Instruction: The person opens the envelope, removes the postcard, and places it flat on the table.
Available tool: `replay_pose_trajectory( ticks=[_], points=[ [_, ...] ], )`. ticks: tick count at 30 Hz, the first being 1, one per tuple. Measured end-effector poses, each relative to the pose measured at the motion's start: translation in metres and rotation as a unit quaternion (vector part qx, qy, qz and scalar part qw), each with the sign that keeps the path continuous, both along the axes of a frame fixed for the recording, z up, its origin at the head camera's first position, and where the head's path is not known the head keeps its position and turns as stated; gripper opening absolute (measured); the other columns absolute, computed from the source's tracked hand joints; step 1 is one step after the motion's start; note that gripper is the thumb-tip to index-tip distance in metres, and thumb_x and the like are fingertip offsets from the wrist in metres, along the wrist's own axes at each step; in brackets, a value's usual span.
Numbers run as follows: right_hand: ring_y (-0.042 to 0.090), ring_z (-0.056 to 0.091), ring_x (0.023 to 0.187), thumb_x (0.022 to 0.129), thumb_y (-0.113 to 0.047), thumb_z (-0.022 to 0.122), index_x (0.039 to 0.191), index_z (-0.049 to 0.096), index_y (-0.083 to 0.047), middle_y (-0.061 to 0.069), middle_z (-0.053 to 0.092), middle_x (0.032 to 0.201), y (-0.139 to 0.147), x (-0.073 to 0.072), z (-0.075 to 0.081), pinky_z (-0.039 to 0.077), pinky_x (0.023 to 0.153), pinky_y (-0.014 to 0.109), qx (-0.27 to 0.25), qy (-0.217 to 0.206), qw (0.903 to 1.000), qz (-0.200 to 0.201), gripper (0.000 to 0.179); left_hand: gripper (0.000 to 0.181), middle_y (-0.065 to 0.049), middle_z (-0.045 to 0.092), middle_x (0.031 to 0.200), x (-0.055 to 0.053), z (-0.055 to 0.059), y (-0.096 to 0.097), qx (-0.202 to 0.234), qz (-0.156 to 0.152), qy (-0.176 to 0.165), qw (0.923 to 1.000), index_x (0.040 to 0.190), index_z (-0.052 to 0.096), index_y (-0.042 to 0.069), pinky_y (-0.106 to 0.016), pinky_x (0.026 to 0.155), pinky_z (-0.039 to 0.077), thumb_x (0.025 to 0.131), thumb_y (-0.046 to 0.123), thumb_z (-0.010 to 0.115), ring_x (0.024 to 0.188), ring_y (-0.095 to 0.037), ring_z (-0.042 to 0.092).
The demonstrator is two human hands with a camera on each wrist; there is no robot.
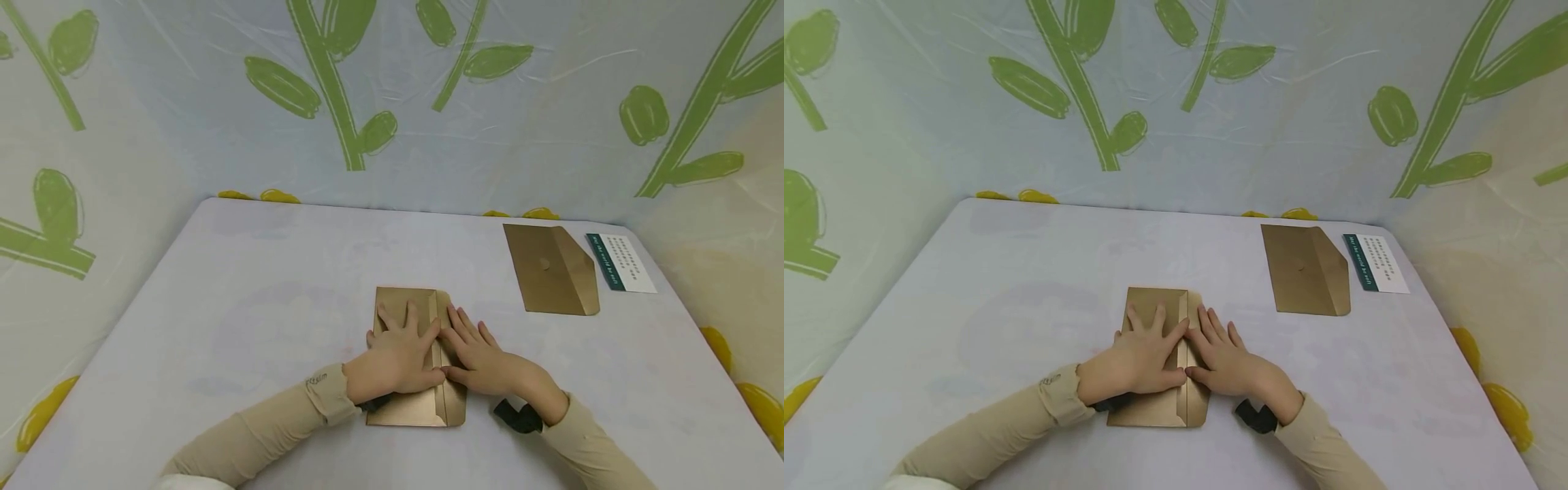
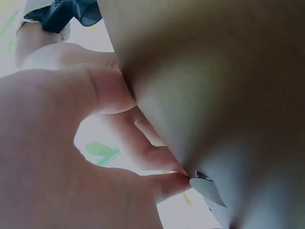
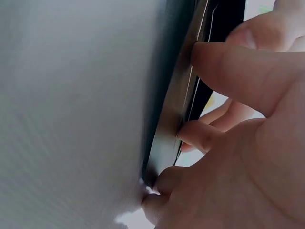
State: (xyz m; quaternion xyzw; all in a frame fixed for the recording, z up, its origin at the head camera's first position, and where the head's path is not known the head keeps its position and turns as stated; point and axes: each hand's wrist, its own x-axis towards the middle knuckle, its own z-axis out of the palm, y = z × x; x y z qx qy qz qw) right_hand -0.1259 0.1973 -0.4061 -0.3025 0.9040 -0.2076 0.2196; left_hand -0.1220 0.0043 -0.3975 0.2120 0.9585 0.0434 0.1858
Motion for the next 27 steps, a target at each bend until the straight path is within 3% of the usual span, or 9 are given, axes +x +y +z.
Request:
replay_pose_trajectory(
  ticks=[11, 27],
  points=[
    [0.044, -0.006, 0.148, 0.104, -0.030, 0.052, 0.150, 0.031, 0.000, 0.028, -0.007, 0.161, 0.0020, -0.0005, 0.0001, 0.002, 0.110, 0.070, -0.008, 0.002, 1.0000, 0.003, 0.058, 0.078, -0.022, 0.010, 0.163, -0.0058, 0.0048, -0.0034, 0.006, -0.018, -0.031, 0.9993, 0.159, 0.021, 0.032, -0.059, 0.074, 0.055, 0.094, 0.067, 0.045, 0.135, -0.068, 0.014],
    [0.043, -0.009, 0.148, 0.103, -0.034, 0.053, 0.148, 0.031, -0.001, 0.027, -0.009, 0.162, 0.0000, -0.0018, -0.0005, -0.001, 0.111, 0.068, -0.006, -0.013, 0.9999, -0.003, 0.060, 0.063, -0.026, 0.008, 0.162, -0.0066, 0.0080, -0.0091, 0.065, -0.024, -0.055, 0.9960, 0.159, 0.023, 0.032, -0.066, 0.076, 0.052, 0.100, 0.051, 0.035, 0.133, -0.070, 0.009]
  ],
)
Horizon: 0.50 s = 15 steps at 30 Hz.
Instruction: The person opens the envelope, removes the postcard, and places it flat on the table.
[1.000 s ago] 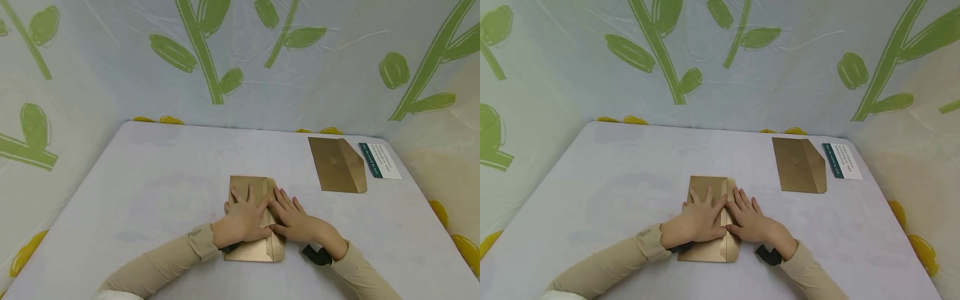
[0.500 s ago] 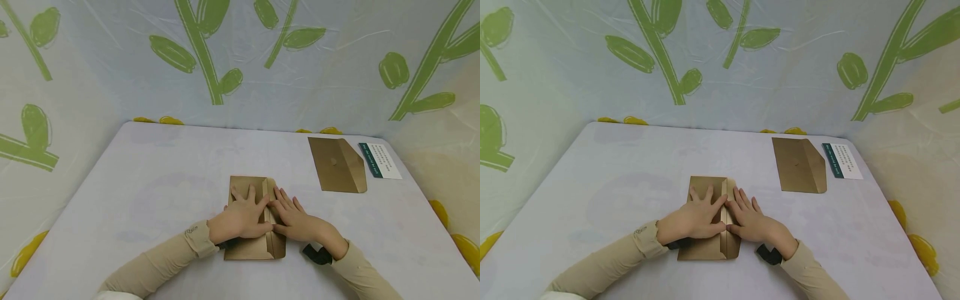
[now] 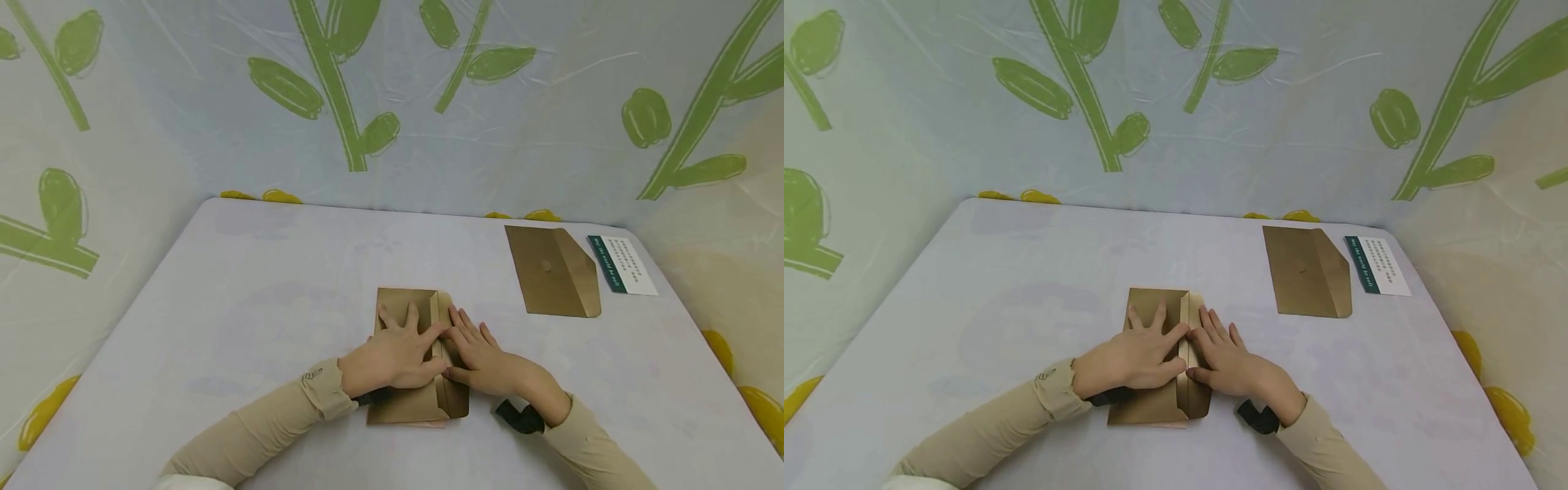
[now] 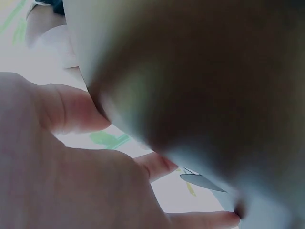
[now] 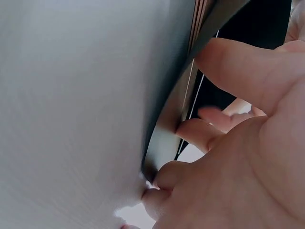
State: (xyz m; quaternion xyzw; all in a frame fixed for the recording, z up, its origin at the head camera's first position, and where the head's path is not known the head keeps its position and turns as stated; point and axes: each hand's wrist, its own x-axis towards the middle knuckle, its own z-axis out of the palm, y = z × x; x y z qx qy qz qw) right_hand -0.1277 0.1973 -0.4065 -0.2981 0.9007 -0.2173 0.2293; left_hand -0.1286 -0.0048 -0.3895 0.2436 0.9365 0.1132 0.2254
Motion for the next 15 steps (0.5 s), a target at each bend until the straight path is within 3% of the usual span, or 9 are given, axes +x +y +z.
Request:
replay_pose_trajectory(
  ticks=[3, 4, 7, 10, 15],
  points=[
    [0.042, -0.009, 0.149, 0.103, -0.034, 0.054, 0.146, 0.033, -0.002, 0.026, -0.009, 0.162, 0.000, -0.001, -0.002, -0.001, 0.112, 0.068, -0.001, -0.001, 1.0000, -0.001, 0.058, 0.063, -0.027, 0.009, 0.161, -0.001, -0.001, 0.000, 0.000, -0.006, 0.002, 1.0000, 0.159, 0.023, 0.032, -0.065, 0.077, 0.052, 0.100, 0.052, 0.036, 0.132, -0.071, 0.011],
    [0.042, -0.009, 0.149, 0.102, -0.033, 0.055, 0.145, 0.033, -0.002, 0.026, -0.009, 0.162, 0.000, -0.001, -0.002, -0.001, 0.111, 0.068, -0.003, 0.000, 1.0000, -0.002, 0.057, 0.064, -0.028, 0.010, 0.161, -0.001, -0.001, 0.000, -0.002, -0.012, 0.007, 0.9999, 0.158, 0.024, 0.030, -0.067, 0.083, 0.049, 0.100, 0.052, 0.037, 0.131, -0.072, 0.012],
    [0.043, -0.009, 0.148, 0.102, -0.032, 0.056, 0.145, 0.034, 0.000, 0.026, -0.009, 0.162, 0.001, -0.001, -0.003, -0.001, 0.111, 0.068, -0.007, 0.001, 1.0000, -0.003, 0.057, 0.065, -0.031, 0.015, 0.158, -0.004, -0.001, 0.000, -0.009, -0.034, 0.026, 0.9991, 0.155, 0.029, 0.023, -0.071, 0.101, 0.032, 0.099, 0.054, 0.041, 0.128, -0.073, 0.019],
    [0.042, -0.010, 0.148, 0.102, -0.032, 0.056, 0.149, 0.028, 0.001, 0.026, -0.011, 0.162, 0.002, 0.000, -0.004, -0.002, 0.111, 0.068, -0.014, -0.001, 0.9999, -0.008, 0.064, 0.064, -0.034, 0.019, 0.156, -0.008, 0.000, -0.001, -0.011, -0.052, 0.040, 0.9978, 0.148, 0.033, 0.018, -0.075, 0.107, 0.011, 0.098, 0.056, 0.045, 0.124, -0.074, 0.025],
    [0.042, -0.012, 0.148, 0.102, -0.033, 0.055, 0.158, 0.011, -0.006, 0.027, -0.013, 0.161, 0.002, 0.000, -0.004, -0.003, 0.111, 0.069, -0.022, -0.007, 0.9997, -0.005, 0.077, 0.064, -0.033, 0.021, 0.156, -0.011, 0.001, -0.003, -0.005, -0.053, 0.026, 0.9983, 0.144, 0.030, 0.016, -0.073, 0.108, 0.010, 0.097, 0.055, 0.049, 0.122, -0.067, 0.039]
  ],
)
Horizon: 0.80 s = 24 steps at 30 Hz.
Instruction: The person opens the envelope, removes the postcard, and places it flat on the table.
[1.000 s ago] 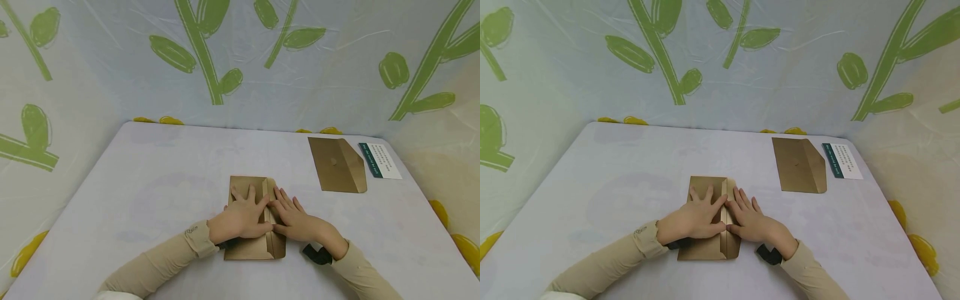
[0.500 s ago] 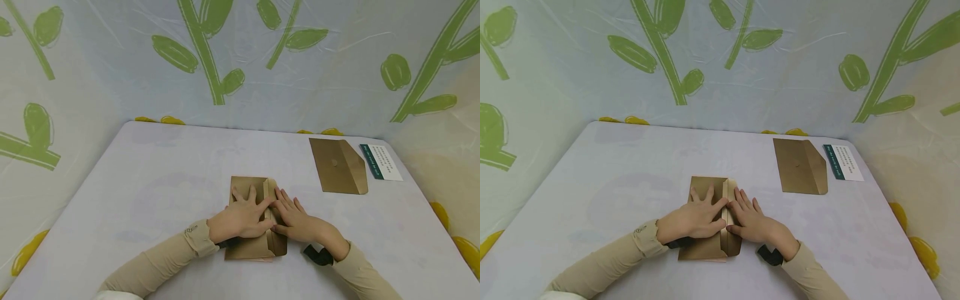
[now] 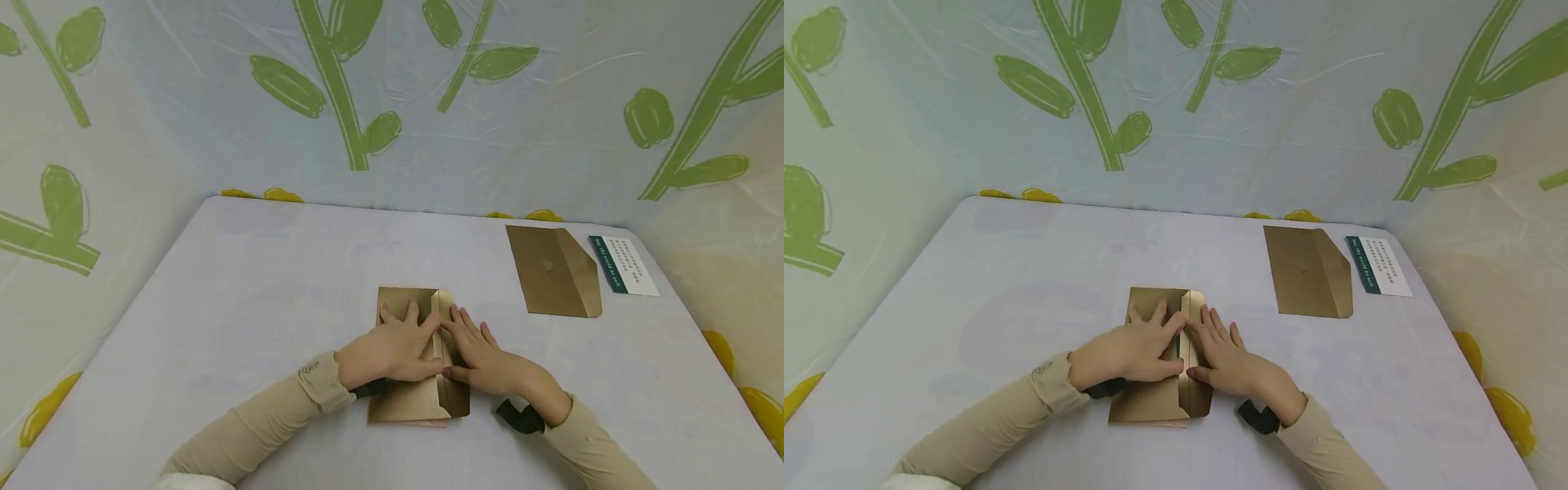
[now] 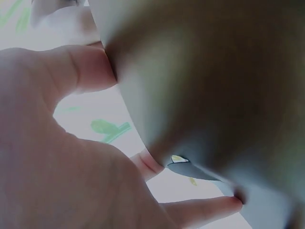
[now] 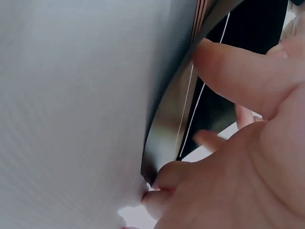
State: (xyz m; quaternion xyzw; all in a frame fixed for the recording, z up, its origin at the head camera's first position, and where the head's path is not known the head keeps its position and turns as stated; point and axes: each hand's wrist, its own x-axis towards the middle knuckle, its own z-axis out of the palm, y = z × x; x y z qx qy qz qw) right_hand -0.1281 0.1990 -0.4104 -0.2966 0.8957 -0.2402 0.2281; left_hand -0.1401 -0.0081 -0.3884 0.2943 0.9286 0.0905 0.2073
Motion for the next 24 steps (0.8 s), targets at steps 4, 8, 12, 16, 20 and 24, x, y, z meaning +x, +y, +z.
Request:
replay_pose_trajectory(
  ticks=[4, 8, 12, 16, 20, 24],
  points=[
    [0.044, -0.015, 0.147, 0.103, -0.032, 0.054, 0.160, 0.014, -0.010, 0.028, -0.015, 0.160, -0.0011, -0.0003, 0.0020, -0.006, 0.110, 0.069, 0.004, -0.008, 0.9999, 0.008, 0.073, 0.064, -0.032, 0.021, 0.156, -0.0015, 0.0021, -0.0014, 0.003, -0.003, -0.008, 1.0000, 0.144, 0.029, 0.014, -0.073, 0.109, 0.009, 0.097, 0.053, 0.048, 0.123, -0.060, 0.045],
    [0.045, -0.017, 0.146, 0.103, -0.029, 0.055, 0.156, 0.032, -0.011, 0.029, -0.015, 0.159, -0.0023, -0.0007, 0.0029, -0.006, 0.109, 0.069, 0.013, -0.010, 0.9997, 0.015, 0.060, 0.062, -0.032, 0.023, 0.155, -0.0023, 0.0022, -0.0012, 0.000, -0.011, -0.004, 0.9999, 0.144, 0.029, 0.014, -0.075, 0.107, 0.011, 0.098, 0.052, 0.046, 0.125, -0.057, 0.044],
    [0.045, -0.016, 0.146, 0.103, -0.028, 0.053, 0.152, 0.041, -0.012, 0.030, -0.014, 0.159, -0.0025, -0.0006, 0.0031, -0.005, 0.109, 0.071, 0.023, -0.003, 0.9995, 0.023, 0.053, 0.072, -0.031, 0.021, 0.157, -0.0020, 0.0028, -0.0009, -0.016, -0.015, -0.006, 0.9997, 0.154, 0.023, 0.012, -0.074, 0.108, 0.012, 0.099, 0.054, 0.045, 0.126, -0.059, 0.042],
    [0.045, -0.015, 0.147, 0.104, -0.029, 0.051, 0.151, 0.044, -0.011, 0.030, -0.012, 0.159, -0.0028, -0.0001, 0.0032, -0.003, 0.109, 0.071, 0.026, 0.003, 0.9994, 0.022, 0.050, 0.079, -0.031, 0.018, 0.158, -0.0010, 0.0038, -0.0010, -0.035, -0.012, -0.007, 0.9993, 0.159, 0.017, 0.015, -0.072, 0.109, 0.012, 0.099, 0.059, 0.044, 0.128, -0.066, 0.033],
    [0.046, -0.012, 0.147, 0.105, -0.028, 0.048, 0.149, 0.046, -0.010, 0.031, -0.009, 0.159, -0.0036, 0.0001, 0.0027, -0.001, 0.109, 0.072, 0.027, 0.014, 0.9993, 0.021, 0.048, 0.081, -0.030, 0.017, 0.159, -0.0001, 0.0045, -0.0010, -0.047, -0.009, -0.005, 0.9989, 0.160, 0.017, 0.017, -0.071, 0.110, 0.012, 0.098, 0.063, 0.042, 0.128, -0.068, 0.030],
    [0.046, -0.010, 0.147, 0.106, -0.028, 0.048, 0.149, 0.046, -0.012, 0.032, -0.006, 0.159, -0.0043, 0.0003, 0.0021, 0.002, 0.109, 0.072, 0.032, 0.026, 0.9990, 0.018, 0.047, 0.082, -0.030, 0.017, 0.159, 0.0005, 0.0050, -0.0008, -0.054, -0.012, 0.001, 0.9985, 0.160, 0.019, 0.018, -0.071, 0.110, 0.013, 0.097, 0.067, 0.039, 0.127, -0.068, 0.030]
  ],
)
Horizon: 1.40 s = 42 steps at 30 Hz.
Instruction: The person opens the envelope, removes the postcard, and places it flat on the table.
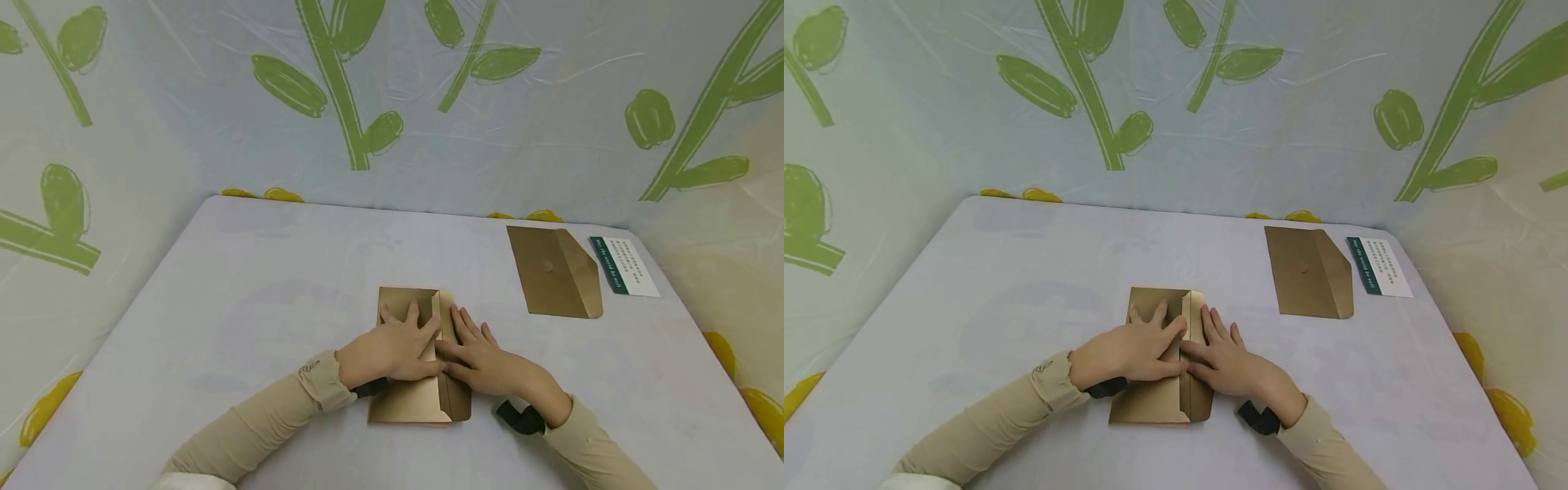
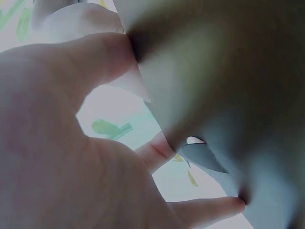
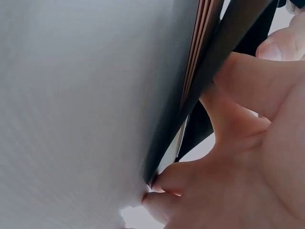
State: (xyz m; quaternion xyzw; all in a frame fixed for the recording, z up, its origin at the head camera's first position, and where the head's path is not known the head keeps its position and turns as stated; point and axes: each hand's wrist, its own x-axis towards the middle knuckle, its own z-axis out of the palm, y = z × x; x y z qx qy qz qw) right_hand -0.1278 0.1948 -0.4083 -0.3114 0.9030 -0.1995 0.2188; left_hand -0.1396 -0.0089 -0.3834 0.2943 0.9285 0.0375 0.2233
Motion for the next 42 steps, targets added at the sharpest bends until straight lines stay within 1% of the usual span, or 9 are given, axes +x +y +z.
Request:
replay_pose_trajectory(
  ticks=[11, 16, 21, 24, 29, 35, 37, 39, 42],
  points=[
    [0.047, -0.006, 0.147, 0.104, -0.030, 0.052, 0.146, 0.051, -0.009, 0.033, 0.000, 0.159, 0.001, -0.001, 0.003, 0.004, 0.108, 0.073, -0.016, -0.005, 0.9998, -0.009, 0.046, 0.082, -0.030, 0.019, 0.158, 0.000, -0.001, 0.001, -0.007, -0.005, 0.009, 0.9999, 0.159, 0.023, 0.019, -0.071, 0.110, 0.014, 0.096, 0.069, 0.040, 0.127, -0.064, 0.035],
    [0.047, -0.003, 0.147, 0.103, -0.032, 0.053, 0.143, 0.055, -0.011, 0.033, 0.001, 0.159, 0.003, -0.003, 0.007, 0.006, 0.108, 0.073, -0.026, -0.010, 0.9996, -0.007, 0.045, 0.080, -0.029, 0.022, 0.157, 0.000, -0.002, 0.001, -0.013, -0.010, 0.019, 0.9997, 0.157, 0.026, 0.020, -0.071, 0.109, 0.016, 0.096, 0.068, 0.042, 0.124, -0.057, 0.047],
    [0.045, -0.004, 0.148, 0.104, -0.030, 0.053, 0.146, 0.052, -0.013, 0.030, -0.002, 0.161, 0.006, -0.004, 0.009, 0.006, 0.111, 0.070, -0.029, -0.035, 0.9988, -0.017, 0.045, 0.071, -0.030, 0.026, 0.156, 0.001, -0.004, 0.003, -0.018, -0.014, 0.040, 0.9989, 0.146, 0.037, 0.024, -0.072, 0.107, 0.021, 0.093, 0.070, 0.044, 0.118, -0.055, 0.053],
    [0.045, -0.003, 0.148, 0.104, -0.033, 0.053, 0.146, 0.050, -0.014, 0.028, -0.003, 0.161, 0.008, -0.004, 0.012, 0.008, 0.112, 0.068, -0.028, -0.042, 0.9984, -0.024, 0.047, 0.069, -0.030, 0.028, 0.155, 0.001, -0.007, 0.004, -0.024, -0.017, 0.055, 0.9981, 0.143, 0.040, 0.026, -0.072, 0.106, 0.023, 0.092, 0.072, 0.044, 0.117, -0.053, 0.055],
    [0.045, -0.002, 0.148, 0.103, -0.038, 0.054, 0.145, 0.051, -0.014, 0.029, -0.002, 0.161, 0.013, -0.005, 0.017, 0.011, 0.110, 0.070, -0.025, -0.058, 0.9974, -0.034, 0.049, 0.075, -0.029, 0.028, 0.155, 0.001, -0.010, 0.005, -0.037, -0.024, 0.072, 0.9964, 0.148, 0.037, 0.027, -0.072, 0.105, 0.025, 0.090, 0.074, 0.045, 0.117, -0.049, 0.058],
    [0.048, 0.000, 0.147, 0.102, -0.034, 0.055, 0.139, 0.056, -0.006, 0.031, 0.003, 0.160, 0.018, -0.006, 0.024, 0.014, 0.110, 0.070, -0.026, -0.068, 0.9966, -0.038, 0.046, 0.080, -0.028, 0.028, 0.155, 0.001, -0.011, 0.008, -0.051, -0.022, 0.086, 0.9947, 0.152, 0.037, 0.033, -0.070, 0.103, 0.031, 0.087, 0.077, 0.047, 0.119, -0.057, 0.052],
    [0.049, 0.001, 0.147, 0.102, -0.032, 0.055, 0.137, 0.058, -0.003, 0.030, 0.005, 0.160, 0.018, -0.006, 0.026, 0.013, 0.110, 0.069, -0.033, -0.068, 0.9965, -0.036, 0.045, 0.081, -0.027, 0.026, 0.156, 0.002, -0.012, 0.008, -0.056, -0.015, 0.087, 0.9946, 0.152, 0.036, 0.034, -0.067, 0.099, 0.038, 0.085, 0.078, 0.048, 0.119, -0.061, 0.049],
    [0.048, 0.004, 0.147, 0.102, -0.032, 0.056, 0.136, 0.058, -0.001, 0.029, 0.008, 0.161, 0.017, -0.006, 0.027, 0.013, 0.110, 0.069, -0.037, -0.060, 0.9971, -0.029, 0.046, 0.083, -0.026, 0.024, 0.158, 0.002, -0.012, 0.009, -0.057, -0.003, 0.084, 0.9948, 0.153, 0.034, 0.037, -0.063, 0.090, 0.048, 0.084, 0.079, 0.049, 0.121, -0.064, 0.044],
    [0.049, 0.009, 0.146, 0.101, -0.032, 0.058, 0.139, 0.057, -0.001, 0.025, 0.010, 0.162, 0.015, -0.005, 0.029, 0.016, 0.110, 0.068, -0.036, -0.039, 0.9983, -0.023, 0.049, 0.085, -0.025, 0.022, 0.159, 0.002, -0.014, 0.009, -0.062, 0.004, 0.086, 0.9944, 0.155, 0.031, 0.039, -0.056, 0.073, 0.056, 0.083, 0.080, 0.049, 0.122, -0.065, 0.042]
  ],
)
